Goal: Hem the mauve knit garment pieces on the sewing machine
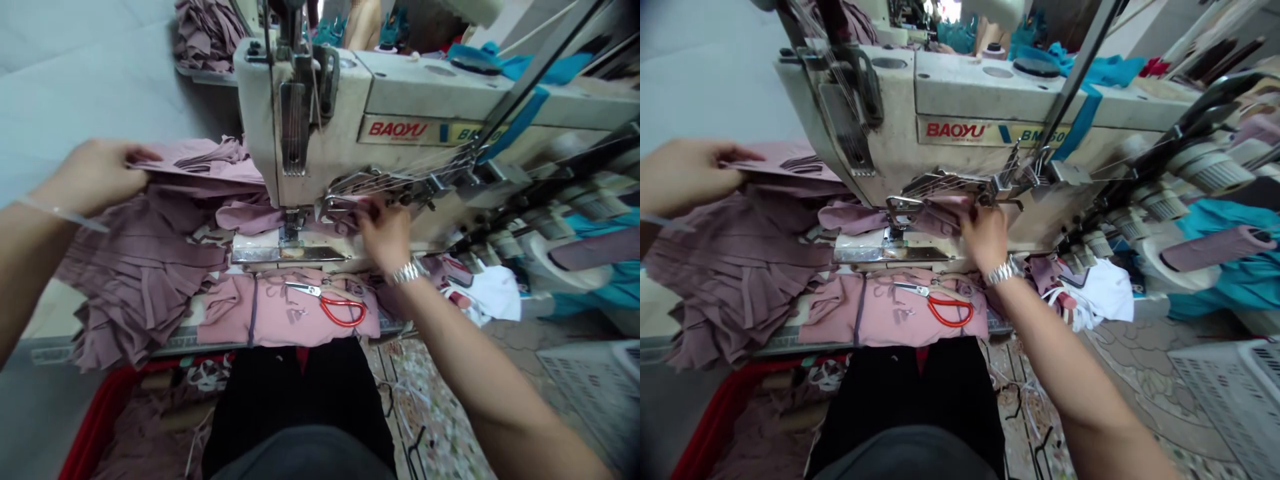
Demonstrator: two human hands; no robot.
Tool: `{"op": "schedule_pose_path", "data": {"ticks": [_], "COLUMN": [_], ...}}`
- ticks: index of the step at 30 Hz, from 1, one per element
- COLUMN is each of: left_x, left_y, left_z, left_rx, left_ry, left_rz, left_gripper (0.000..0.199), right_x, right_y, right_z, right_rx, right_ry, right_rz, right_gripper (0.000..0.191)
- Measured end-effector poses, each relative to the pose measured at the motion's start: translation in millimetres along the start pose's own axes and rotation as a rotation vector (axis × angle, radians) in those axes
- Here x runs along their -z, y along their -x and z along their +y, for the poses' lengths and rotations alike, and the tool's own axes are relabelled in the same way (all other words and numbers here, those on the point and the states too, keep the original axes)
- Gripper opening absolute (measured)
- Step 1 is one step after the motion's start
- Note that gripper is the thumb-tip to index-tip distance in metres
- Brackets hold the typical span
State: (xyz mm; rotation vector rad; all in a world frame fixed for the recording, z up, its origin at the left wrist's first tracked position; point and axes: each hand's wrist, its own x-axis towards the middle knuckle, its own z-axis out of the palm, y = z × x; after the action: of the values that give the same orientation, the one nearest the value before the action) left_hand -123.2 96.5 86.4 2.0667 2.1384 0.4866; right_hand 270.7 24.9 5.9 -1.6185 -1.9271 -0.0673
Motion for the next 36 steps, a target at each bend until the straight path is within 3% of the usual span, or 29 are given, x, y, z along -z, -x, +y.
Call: {"op": "schedule_pose_path", "data": {"ticks": [3, 6, 10, 13, 16, 19, 21, 23, 24, 26, 30, 33, 36], "left_x": [0.3, -2.9, -4.7, -1.3, -0.3, -12.1, -30.3, -54.4, -66.8, -88.0, -103.7, -100.4, -97.2], "left_y": [32.1, 55.4, 70.5, 76.1, 78.6, 82.2, 87.2, 93.6, 96.7, 102.3, 112.7, 121.0, 126.8], "left_z": [-3.5, -2.0, -1.6, 0.2, 9.1, 29.9, 47.0, 60.0, 63.6, 64.8, 59.7, 65.0, 73.1], "left_rx": [0.067, 0.056, 0.126, 0.244, 0.321, 0.250, 0.004, -0.416, -0.624, -0.901, -0.946, -0.999, -1.047], "left_ry": [0.027, 0.036, 0.053, 0.213, 0.597, 0.744, 0.698, 0.574, 0.463, 0.168, -0.236, -0.263, -0.225], "left_rz": [-0.086, -0.121, -0.113, -0.079, -0.069, -0.041, -0.150, -0.258, -0.253, -0.107, 0.225, 0.317, 0.303], "left_gripper": [0.036, 0.039, 0.040, 0.044, 0.034, 0.033, 0.038, 0.045, 0.048, 0.050, 0.040, 0.029, 0.027], "right_x": [17.7, 25.5, 28.5, 30.3, 24.0, 8.4, -2.2, -9.0, -10.2, -8.6, -0.1, -0.5, -5.7], "right_y": [51.5, 80.9, 77.9, 69.3, 66.1, 63.0, 59.0, 54.0, 51.5, 46.8, 41.4, 42.7, 46.4], "right_z": [-10.1, -12.7, -1.3, 5.0, -10.4, -45.3, -64.8, -71.0, -68.4, -55.3, -28.8, -29.1, -37.5], "right_rx": [-0.109, -0.306, -0.479, -0.558, -0.514, -0.236, 0.138, 0.459, 0.557, 0.624, 0.653, 0.761, 0.828], "right_ry": [-0.152, -0.585, -1.269, -1.428, -1.249, -0.862, -0.554, -0.251, -0.114, 0.112, 0.344, 0.331, 0.253], "right_rz": [0.144, 0.275, 0.432, 0.423, 0.397, 0.377, 0.146, -0.104, -0.186, -0.239, -0.196, -0.121, -0.096], "right_gripper": [0.005, 0.021, 0.018, 0.022, 0.024, 0.017, 0.019, 0.030, 0.038, 0.048, 0.045, 0.038, 0.036]}}
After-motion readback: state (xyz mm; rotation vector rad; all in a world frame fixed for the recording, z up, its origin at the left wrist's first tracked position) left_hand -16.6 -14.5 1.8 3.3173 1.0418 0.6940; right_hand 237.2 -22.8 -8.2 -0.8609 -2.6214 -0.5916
